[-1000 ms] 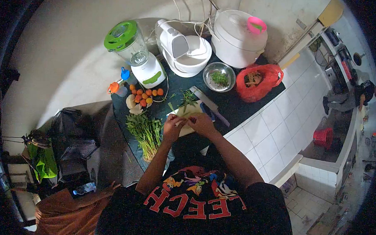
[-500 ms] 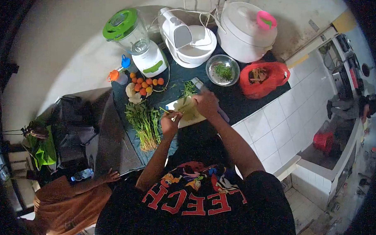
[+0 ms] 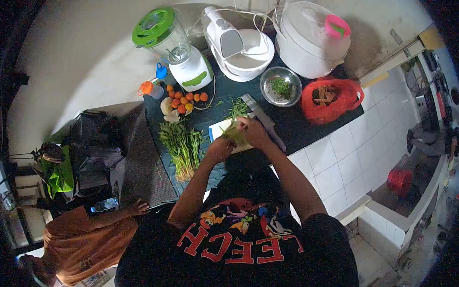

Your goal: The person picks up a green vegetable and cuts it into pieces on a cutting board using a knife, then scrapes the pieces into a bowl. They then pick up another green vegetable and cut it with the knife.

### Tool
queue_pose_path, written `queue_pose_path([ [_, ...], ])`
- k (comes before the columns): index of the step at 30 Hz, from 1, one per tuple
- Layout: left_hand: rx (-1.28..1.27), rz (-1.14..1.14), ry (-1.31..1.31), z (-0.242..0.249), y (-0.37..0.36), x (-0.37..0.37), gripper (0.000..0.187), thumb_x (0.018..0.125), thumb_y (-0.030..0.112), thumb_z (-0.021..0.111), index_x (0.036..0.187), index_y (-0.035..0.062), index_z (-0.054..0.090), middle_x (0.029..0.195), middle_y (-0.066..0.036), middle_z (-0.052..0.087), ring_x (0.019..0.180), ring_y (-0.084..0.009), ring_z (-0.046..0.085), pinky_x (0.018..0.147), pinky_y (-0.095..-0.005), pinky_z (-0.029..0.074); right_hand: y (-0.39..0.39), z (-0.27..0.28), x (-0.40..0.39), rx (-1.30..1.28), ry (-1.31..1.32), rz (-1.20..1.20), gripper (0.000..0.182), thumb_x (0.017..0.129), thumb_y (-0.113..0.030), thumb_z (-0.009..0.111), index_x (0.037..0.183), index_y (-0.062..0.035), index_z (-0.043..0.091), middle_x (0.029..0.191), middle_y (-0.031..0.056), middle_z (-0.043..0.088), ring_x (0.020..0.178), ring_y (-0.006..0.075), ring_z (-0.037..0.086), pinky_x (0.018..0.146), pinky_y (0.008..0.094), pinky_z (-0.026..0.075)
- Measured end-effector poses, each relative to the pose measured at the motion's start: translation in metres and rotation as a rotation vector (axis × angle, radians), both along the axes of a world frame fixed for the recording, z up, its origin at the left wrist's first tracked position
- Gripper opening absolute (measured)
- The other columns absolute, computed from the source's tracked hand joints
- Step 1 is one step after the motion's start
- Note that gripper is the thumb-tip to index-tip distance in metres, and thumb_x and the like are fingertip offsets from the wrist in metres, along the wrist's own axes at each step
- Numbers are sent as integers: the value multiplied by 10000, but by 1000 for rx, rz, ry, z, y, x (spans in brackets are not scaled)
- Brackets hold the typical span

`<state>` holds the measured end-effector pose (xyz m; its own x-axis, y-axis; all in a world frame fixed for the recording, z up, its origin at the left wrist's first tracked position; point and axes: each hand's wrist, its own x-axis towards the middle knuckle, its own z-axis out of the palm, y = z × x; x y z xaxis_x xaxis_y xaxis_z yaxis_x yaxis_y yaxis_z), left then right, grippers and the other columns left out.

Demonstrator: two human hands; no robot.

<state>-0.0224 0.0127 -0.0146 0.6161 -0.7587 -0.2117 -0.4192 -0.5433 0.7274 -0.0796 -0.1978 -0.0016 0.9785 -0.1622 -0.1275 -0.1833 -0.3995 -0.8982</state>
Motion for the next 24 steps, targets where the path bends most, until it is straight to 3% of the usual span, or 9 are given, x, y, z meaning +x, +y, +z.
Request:
queue_pose_path([
  [3, 108, -175, -107, 0, -3, 0, 180, 894, 147, 608, 941, 83, 770, 978, -227, 700, 956, -419, 692, 887, -498, 565, 20, -9, -17, 268, 59, -71, 422, 929, -233, 761, 1301, -52, 677, 1120, 147, 748, 938, 246, 737, 867, 392, 577],
  [5, 468, -289, 11, 15, -12, 1, 177, 906, 146, 602, 922, 100, 772, 1036, -218, 705, 1005, -407, 690, 912, -501, 556, 24, -23, -23, 225, 89, -27, 391, 957, -254, 738, 1283, -44, 686, 1091, 109, 742, 924, 199, 707, 847, 367, 567],
  [9, 419, -444, -40, 27, -5, -4, 191, 933, 160, 588, 986, 60, 742, 1048, -210, 721, 1013, -409, 699, 906, -510, 556, 25, -21, -31, 202, 172, 45, 348, 980, -285, 728, 1202, -16, 721, 990, 64, 739, 882, 145, 675, 807, 321, 556],
  [12, 85, -375, 42, 10, 4, -4, 271, 914, 167, 650, 1161, 68, 699, 1092, -232, 700, 1001, -416, 695, 891, -505, 561, 27, -2, -45, 337, 255, -218, 322, 971, -287, 739, 1130, -8, 741, 940, 57, 740, 841, 130, 668, 777, 300, 545],
  [14, -199, -81, 73, -10, 5, -9, 328, 940, 180, 659, 1249, 72, 653, 1065, -221, 714, 977, -423, 700, 882, -495, 562, 22, -37, -49, 338, 229, -246, 324, 972, -301, 740, 1105, -5, 740, 926, 51, 736, 803, 123, 662, 757, 291, 539],
  [16, -169, 35, 166, 17, 2, -13, 266, 943, 174, 660, 1176, 47, 680, 1048, -195, 728, 1006, -410, 700, 896, -488, 556, 17, -61, -52, 342, 207, -268, 329, 972, -314, 742, 1081, -3, 738, 912, 44, 732, 766, 116, 656, 737, 282, 533],
  [19, -138, 199, 117, 8, -4, -14, 213, 940, 187, 683, 1085, 36, 725, 1021, -157, 737, 1023, -382, 697, 893, -478, 552, 11, -59, -58, 250, 280, -387, 324, 947, -282, 730, 1094, 6, 744, 1030, 156, 749, 957, 252, 718, 838, 406, 558],
  [21, -137, 241, -25, -15, -5, -16, 209, 933, 206, 704, 1066, 50, 742, 1010, -146, 732, 1011, -367, 695, 876, -474, 553, 5, -38, -69, -720, -54, -406, 324, 901, -216, 713, 1165, -28, 694, 1134, 172, 676, 1040, 341, 658, 902, 472, 536],
  [24, -13, 207, -300, -21, -13, -19, 198, 913, 240, 718, 1031, 90, 771, 968, -133, 721, 954, -352, 693, 833, -476, 556, -7, -31, -81, -993, 149, -421, 419, 840, -210, 741, 1215, -82, 608, 1162, 183, 602, 1118, 372, 606, 930, 485, 510],
])
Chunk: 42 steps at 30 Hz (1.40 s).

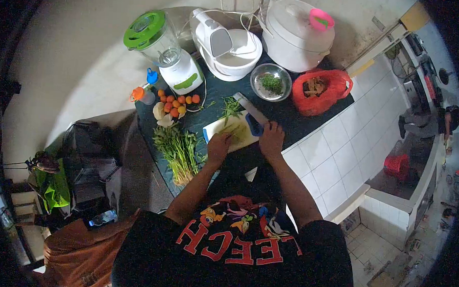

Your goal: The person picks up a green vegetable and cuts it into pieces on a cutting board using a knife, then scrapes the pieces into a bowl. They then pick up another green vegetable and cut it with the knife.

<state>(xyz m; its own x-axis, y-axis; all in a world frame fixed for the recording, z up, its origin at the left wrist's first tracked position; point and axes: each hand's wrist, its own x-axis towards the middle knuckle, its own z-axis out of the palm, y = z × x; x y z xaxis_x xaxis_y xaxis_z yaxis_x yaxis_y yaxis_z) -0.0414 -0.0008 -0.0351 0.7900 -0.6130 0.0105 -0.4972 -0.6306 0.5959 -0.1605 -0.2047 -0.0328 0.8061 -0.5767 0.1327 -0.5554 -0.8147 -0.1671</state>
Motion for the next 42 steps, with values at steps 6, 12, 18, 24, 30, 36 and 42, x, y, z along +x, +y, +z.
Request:
queue_pose_path([
  [6, 24, -56, -56, -3, -12, -4, 251, 943, 314, 679, 1086, 132, 775, 987, -130, 699, 1012, -344, 663, 842, -479, 551, -10, -7, 3, 183, 119, 108, 521, 860, -192, 690, 1315, -12, 513, 1172, 238, 572, 1104, 420, 616, 926, 511, 544],
  [12, -38, -87, -114, -9, -24, -3, 197, 919, 258, 683, 1049, 129, 757, 997, -129, 694, 984, -344, 672, 806, -461, 561, -1, -5, -10, 307, 81, 30, 615, 900, -160, 635, 1447, 24, 424, 1203, 284, 580, 1090, 449, 634, 964, 531, 540],
  [18, 38, -154, -177, -10, -28, -2, 163, 919, 204, 674, 1036, 117, 746, 956, -149, 674, 897, -370, 686, 749, -482, 557, 27, 11, -59, 380, -313, 255, 509, 1040, -132, 485, 1517, 16, 385, 1346, 292, 572, 1169, 460, 616, 1022, 526, 509],
  [24, -56, -196, -186, -31, -27, -1, 146, 952, 190, 637, 1027, 109, 733, 915, -160, 638, 878, -391, 678, 721, -501, 546, 58, 9, -91, 538, -102, 266, 555, 1055, -132, 458, 1569, 13, 306, 1353, 329, 548, 1183, 482, 601, 1003, 531, 516],
  [30, -78, -225, -231, -38, -26, 1, 142, 957, 202, 638, 1025, 109, 721, 924, -156, 583, 845, -385, 662, 699, -494, 533, 71, 19, -78, 696, 9, 158, 544, 1058, -129, 443, 1576, -29, 310, 1349, 316, 548, 1188, 480, 590, 1019, 527, 506],
  [36, -38, -233, -238, -20, -28, -1, 146, 928, 187, 653, 1035, 103, 709, 957, -153, 590, 885, -376, 659, 746, -497, 537, 74, 18, -76, 628, 10, 198, 579, 1038, -114, 454, 1574, 10, 274, 1291, 329, 559, 1096, 471, 625, 944, 520, 556],
  [42, -55, -221, -195, -18, -25, -1, 153, 877, 141, 650, 975, 94, 757, 977, -138, 652, 938, -348, 664, 810, -467, 549, 70, 11, -70, 642, 43, 218, 611, 1011, -84, 483, 1565, 54, 267, 1254, 317, 570, 1077, 463, 643, 920, 495, 579],
])
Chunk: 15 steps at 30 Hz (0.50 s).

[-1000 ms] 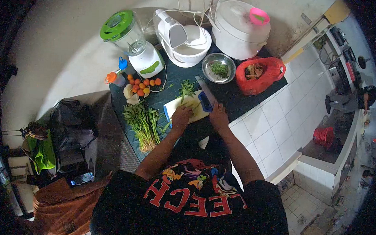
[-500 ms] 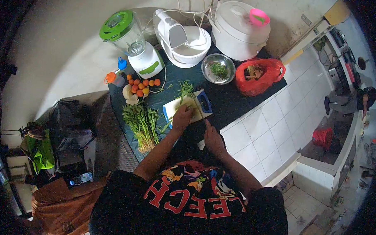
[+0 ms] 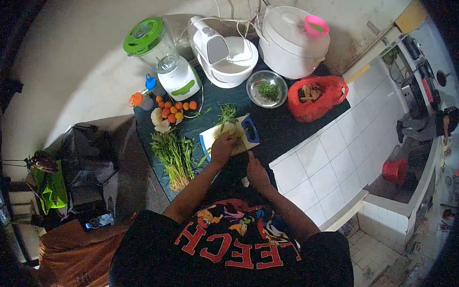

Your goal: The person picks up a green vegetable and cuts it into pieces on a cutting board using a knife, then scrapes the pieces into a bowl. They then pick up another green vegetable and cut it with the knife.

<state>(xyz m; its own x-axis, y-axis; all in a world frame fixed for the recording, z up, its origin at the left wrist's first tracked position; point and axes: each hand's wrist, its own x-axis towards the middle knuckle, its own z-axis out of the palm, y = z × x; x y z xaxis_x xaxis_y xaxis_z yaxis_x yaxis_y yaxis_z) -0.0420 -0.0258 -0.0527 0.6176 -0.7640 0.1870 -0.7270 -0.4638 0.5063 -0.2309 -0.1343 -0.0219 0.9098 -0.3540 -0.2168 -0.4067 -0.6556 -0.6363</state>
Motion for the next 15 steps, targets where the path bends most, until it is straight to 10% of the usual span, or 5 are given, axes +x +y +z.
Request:
queue_pose_path([
  [15, -369, 354, 316, 6, -10, 66, 256, 953, 154, 665, 1167, 21, 710, 1087, -200, 719, 935, -421, 674, 863, -496, 533, -13, 25, 25, -182, -42, -24, 518, 1015, -144, 535, 1525, -112, 444, 998, 220, 608, 794, 419, 676, 672, 538, 571],
])
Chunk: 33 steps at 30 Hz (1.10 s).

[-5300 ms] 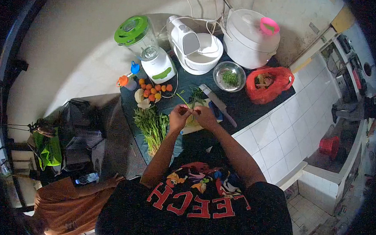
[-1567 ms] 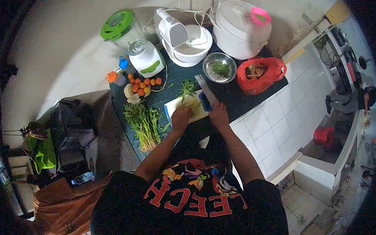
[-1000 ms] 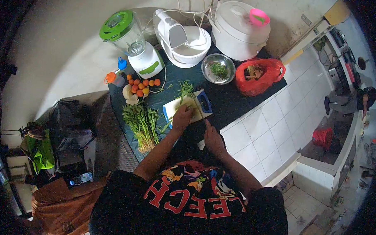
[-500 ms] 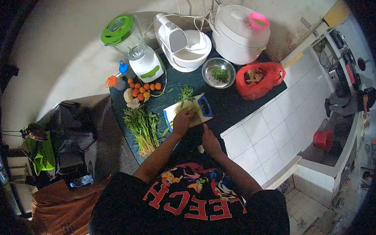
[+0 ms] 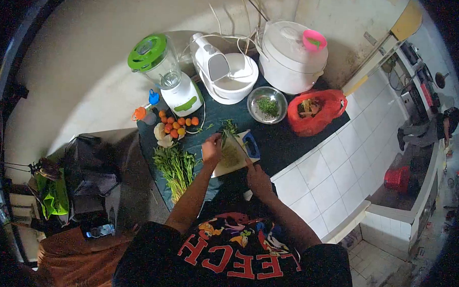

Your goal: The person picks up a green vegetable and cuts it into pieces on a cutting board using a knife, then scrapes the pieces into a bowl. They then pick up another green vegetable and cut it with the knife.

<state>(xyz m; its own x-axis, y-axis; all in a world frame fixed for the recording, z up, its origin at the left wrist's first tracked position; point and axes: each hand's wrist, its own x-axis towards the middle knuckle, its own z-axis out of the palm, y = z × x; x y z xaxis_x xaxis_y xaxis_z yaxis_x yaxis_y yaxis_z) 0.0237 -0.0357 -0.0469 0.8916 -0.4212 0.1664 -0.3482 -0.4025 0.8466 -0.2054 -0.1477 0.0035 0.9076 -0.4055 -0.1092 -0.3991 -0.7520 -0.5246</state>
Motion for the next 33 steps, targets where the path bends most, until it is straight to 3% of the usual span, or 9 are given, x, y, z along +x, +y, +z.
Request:
queue_pose_path([
  [4, 11, -111, -60, 25, -12, 5, 278, 917, 135, 678, 1177, 49, 722, 1137, -179, 700, 1005, -395, 667, 893, -479, 530, -6, 3, 5, -107, -12, 14, 478, 1016, -168, 553, 1488, -118, 498, 996, 192, 621, 793, 392, 694, 651, 506, 585],
  [6, 163, -147, -377, 40, -17, 7, 282, 862, 132, 705, 1136, 101, 760, 1199, -117, 668, 1118, -342, 625, 952, -449, 504, -11, 11, 7, -117, -28, 16, 468, 1012, -165, 555, 1477, -123, 512, 1000, 192, 623, 797, 393, 697, 660, 501, 590],
  [9, 297, -340, -465, 42, -18, 19, 280, 823, 143, 710, 1093, 146, 788, 1238, -60, 631, 1196, -296, 565, 1001, -431, 466, -14, 27, 5, -138, -3, 15, 458, 999, -153, 561, 1455, -139, 540, 1015, 192, 626, 815, 392, 700, 675, 493, 597],
  [15, 391, -369, -609, 34, -14, 47, 264, 866, 164, 662, 1098, 155, 788, 1241, -41, 622, 1171, -277, 556, 975, -461, 455, -37, 35, 4, -320, 44, 65, 466, 1003, -137, 525, 1468, -157, 543, 1020, 164, 623, 865, 340, 710, 656, 440, 616],
  [19, 393, -207, -575, 18, -15, 30, 252, 884, 181, 651, 1102, 118, 760, 1181, -81, 644, 1123, -314, 589, 943, -486, 475, -47, 36, 4, -426, 70, 60, 460, 986, -124, 546, 1443, -168, 576, 986, 131, 613, 846, 308, 701, 642, 410, 617],
  [21, 364, -346, -264, 4, -25, 7, 223, 888, 179, 648, 1069, 75, 726, 1098, -130, 656, 1058, -354, 629, 892, -492, 516, -53, 25, 8, -438, 48, 57, 470, 976, -118, 556, 1444, -167, 576, 1004, 130, 610, 866, 306, 698, 660, 410, 620],
  [24, 311, -515, -382, -2, -34, -20, 204, 883, 178, 666, 1060, 88, 715, 1089, -145, 640, 1039, -369, 642, 890, -507, 538, -49, 25, 10, -440, 62, 72, 498, 961, -114, 572, 1456, -172, 563, 1047, 129, 603, 929, 306, 688, 700, 412, 625],
  [27, 362, -466, -394, -4, -47, -30, 157, 892, 156, 622, 986, 53, 697, 1019, -147, 656, 979, -349, 671, 837, -447, 565, -47, 30, 15, -423, 121, 88, 516, 957, -117, 578, 1468, -181, 551, 1094, 131, 597, 996, 313, 674, 744, 422, 626],
  [33, 454, -533, -397, -8, -57, -25, 130, 889, 112, 599, 966, 67, 695, 995, -147, 663, 977, -344, 673, 851, -456, 564, -52, 35, 12, -469, 113, 88, 526, 945, -115, 584, 1464, -190, 559, 1127, 126, 601, 991, 318, 661, 749, 433, 620],
])
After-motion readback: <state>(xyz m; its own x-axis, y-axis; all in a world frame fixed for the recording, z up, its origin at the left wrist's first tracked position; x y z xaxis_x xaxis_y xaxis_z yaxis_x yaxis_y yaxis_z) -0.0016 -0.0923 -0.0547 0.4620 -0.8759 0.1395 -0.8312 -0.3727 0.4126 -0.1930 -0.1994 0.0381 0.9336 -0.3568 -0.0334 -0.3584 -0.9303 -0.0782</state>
